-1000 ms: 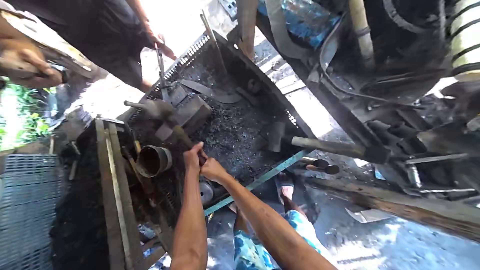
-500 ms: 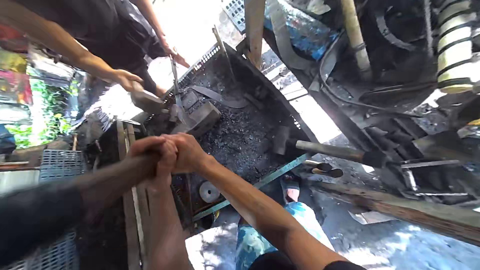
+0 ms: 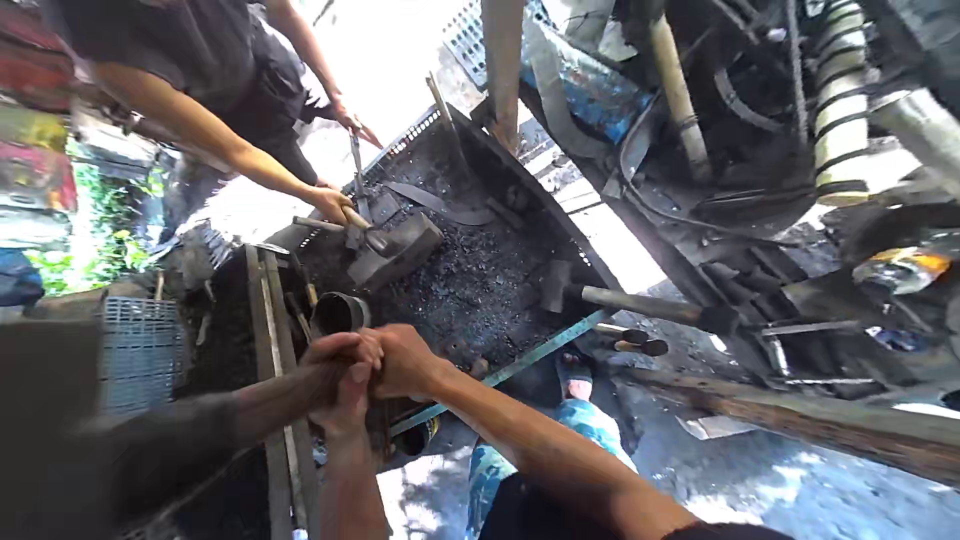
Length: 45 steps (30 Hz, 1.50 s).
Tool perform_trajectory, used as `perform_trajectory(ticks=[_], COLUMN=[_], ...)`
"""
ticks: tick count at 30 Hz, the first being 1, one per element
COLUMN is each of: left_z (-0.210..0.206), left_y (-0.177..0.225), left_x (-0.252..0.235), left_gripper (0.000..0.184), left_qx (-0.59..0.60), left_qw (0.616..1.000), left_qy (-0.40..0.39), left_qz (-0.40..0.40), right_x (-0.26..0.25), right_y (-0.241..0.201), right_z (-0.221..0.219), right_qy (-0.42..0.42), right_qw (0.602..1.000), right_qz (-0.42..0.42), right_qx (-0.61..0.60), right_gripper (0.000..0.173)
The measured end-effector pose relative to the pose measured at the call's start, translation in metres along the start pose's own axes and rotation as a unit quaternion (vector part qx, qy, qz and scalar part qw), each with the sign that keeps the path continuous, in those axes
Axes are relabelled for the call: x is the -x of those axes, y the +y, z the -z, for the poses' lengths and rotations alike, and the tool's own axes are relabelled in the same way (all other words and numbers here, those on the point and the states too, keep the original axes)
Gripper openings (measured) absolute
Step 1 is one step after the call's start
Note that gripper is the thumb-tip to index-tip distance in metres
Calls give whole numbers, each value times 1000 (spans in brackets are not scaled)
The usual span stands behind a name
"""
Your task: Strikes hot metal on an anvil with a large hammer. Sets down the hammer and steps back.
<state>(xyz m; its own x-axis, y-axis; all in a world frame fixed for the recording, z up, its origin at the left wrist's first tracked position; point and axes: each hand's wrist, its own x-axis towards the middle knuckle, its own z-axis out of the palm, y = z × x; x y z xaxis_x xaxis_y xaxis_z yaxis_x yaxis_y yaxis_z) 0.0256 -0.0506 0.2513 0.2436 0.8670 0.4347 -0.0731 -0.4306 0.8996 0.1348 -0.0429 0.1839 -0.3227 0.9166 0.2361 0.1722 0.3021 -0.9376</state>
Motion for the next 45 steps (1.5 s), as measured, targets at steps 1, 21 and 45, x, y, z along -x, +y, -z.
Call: perform_trajectory(ticks=[1, 21, 45], left_z=[5, 37, -131], left_y=[22, 28, -66], left_x=[-22, -15, 225], left_gripper=[30, 43, 43], left_qx=[-42, 5, -68], left_qw=[999, 999, 897], left_qy=[-20, 24, 357], left_qz=[-28, -37, 252], right_x=[-23, -36, 261], right_y=[-19, -35, 105], right_z=[7, -13, -52], right_qy=[21, -6, -160], right_qw=[999, 999, 915], right_qz=[46, 36, -360], right_qx=[7, 26, 89], right_gripper=[37, 44, 53])
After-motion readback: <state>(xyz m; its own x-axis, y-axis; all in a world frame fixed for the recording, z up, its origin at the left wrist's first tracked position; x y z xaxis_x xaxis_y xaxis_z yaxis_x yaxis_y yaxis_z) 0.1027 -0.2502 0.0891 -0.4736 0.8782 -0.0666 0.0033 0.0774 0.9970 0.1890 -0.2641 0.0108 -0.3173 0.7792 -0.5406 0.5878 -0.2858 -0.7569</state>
